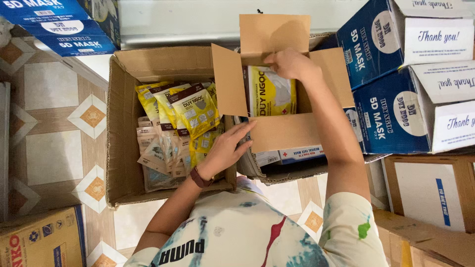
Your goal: The person packs individually wrapped face masks into small cardboard boxes. They pick up each mask from a larger container, place it into a box, and then close the box flaps. The process is repeated for multiple boxes.
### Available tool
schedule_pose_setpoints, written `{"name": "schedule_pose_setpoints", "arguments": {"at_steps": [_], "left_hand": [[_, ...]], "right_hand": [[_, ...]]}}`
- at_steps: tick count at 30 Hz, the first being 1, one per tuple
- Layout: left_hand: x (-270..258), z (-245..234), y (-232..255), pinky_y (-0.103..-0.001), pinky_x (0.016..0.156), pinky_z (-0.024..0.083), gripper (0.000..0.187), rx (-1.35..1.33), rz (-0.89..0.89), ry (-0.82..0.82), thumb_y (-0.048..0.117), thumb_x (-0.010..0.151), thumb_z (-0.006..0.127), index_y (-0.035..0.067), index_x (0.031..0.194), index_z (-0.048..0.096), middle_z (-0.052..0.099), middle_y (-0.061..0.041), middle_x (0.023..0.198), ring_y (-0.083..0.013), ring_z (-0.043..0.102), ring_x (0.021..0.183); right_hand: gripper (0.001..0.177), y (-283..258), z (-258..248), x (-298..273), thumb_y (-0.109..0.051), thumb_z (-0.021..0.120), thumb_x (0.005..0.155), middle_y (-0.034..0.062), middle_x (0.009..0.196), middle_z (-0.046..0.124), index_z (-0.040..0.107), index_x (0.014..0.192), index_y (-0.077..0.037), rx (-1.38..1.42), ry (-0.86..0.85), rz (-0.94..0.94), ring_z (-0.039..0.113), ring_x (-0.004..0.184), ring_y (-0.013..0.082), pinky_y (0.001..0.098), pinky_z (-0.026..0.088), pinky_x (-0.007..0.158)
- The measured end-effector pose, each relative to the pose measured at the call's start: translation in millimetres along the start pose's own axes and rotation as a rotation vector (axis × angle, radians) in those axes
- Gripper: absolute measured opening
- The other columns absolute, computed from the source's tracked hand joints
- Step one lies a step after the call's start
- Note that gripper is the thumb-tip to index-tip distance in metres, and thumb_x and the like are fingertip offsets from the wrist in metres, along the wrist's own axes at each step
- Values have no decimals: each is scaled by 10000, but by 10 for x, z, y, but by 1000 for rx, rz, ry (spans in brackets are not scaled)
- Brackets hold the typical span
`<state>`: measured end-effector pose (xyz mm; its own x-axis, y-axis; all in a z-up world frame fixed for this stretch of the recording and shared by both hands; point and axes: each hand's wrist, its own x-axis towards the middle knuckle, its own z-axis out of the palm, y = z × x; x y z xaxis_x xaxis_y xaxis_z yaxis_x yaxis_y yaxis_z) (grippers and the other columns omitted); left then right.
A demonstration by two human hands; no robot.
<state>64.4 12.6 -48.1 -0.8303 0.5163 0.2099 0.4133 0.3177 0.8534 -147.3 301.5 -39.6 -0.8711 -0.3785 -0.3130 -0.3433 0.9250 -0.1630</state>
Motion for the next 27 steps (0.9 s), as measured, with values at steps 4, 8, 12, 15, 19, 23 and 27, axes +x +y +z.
{"name": "schedule_pose_setpoints", "arguments": {"at_steps": [4,8,12,15,19,23,27], "left_hand": [[-2,17,-32,-426,965,560,560,-12,18,-24,140,950,674,140,1485,510,611,-167,1409,-386,648,1185],[-5,10,-45,-428,968,557,565,-19,56,-13,129,947,677,138,1487,509,617,-172,1392,-388,645,1179],[18,-14,-21,-430,970,548,580,-14,87,-3,131,952,682,142,1502,499,621,-179,1364,-394,640,1177],[-51,-14,-73,-403,946,559,548,-87,44,-14,125,962,675,129,1486,517,626,-174,1350,-356,663,1110],[-258,57,-509,-315,892,603,240,-306,-39,25,114,1000,671,114,1238,646,672,-100,1284,-207,720,1048],[-343,201,-1529,-278,924,578,109,-582,-111,204,89,1029,660,98,1137,651,696,-45,1131,-145,693,1047],[-419,153,-2652,-346,903,581,229,-231,-462,361,84,936,691,91,1164,682,761,-70,1081,-205,734,1003]], "right_hand": [[429,-261,160,-224,-181,604,946,185,1173,724,682,1360,-264,-63,-246,102,723,995,374,457,576,891],[778,-363,574,-345,-74,538,840,239,1332,622,553,1510,-467,-29,-452,21,696,1113,403,459,552,948],[461,-204,886,-400,-412,631,958,195,1564,363,605,1419,-420,-100,-352,-102,379,1345,540,523,374,1041],[316,-79,876,-495,-356,562,999,-12,1583,534,726,1268,-384,-223,-224,-420,407,1373,499,543,371,1103],[489,-361,656,-829,-330,671,964,263,1388,570,645,1403,-117,228,75,15,640,1103,461,484,512,956],[398,-956,461,-1341,-224,715,964,228,1188,704,676,1316,-43,429,440,44,711,1011,373,418,562,829],[303,-1369,501,-1496,-208,722,983,188,1049,741,720,1243,-53,490,575,156,736,952,319,385,561,831]]}}
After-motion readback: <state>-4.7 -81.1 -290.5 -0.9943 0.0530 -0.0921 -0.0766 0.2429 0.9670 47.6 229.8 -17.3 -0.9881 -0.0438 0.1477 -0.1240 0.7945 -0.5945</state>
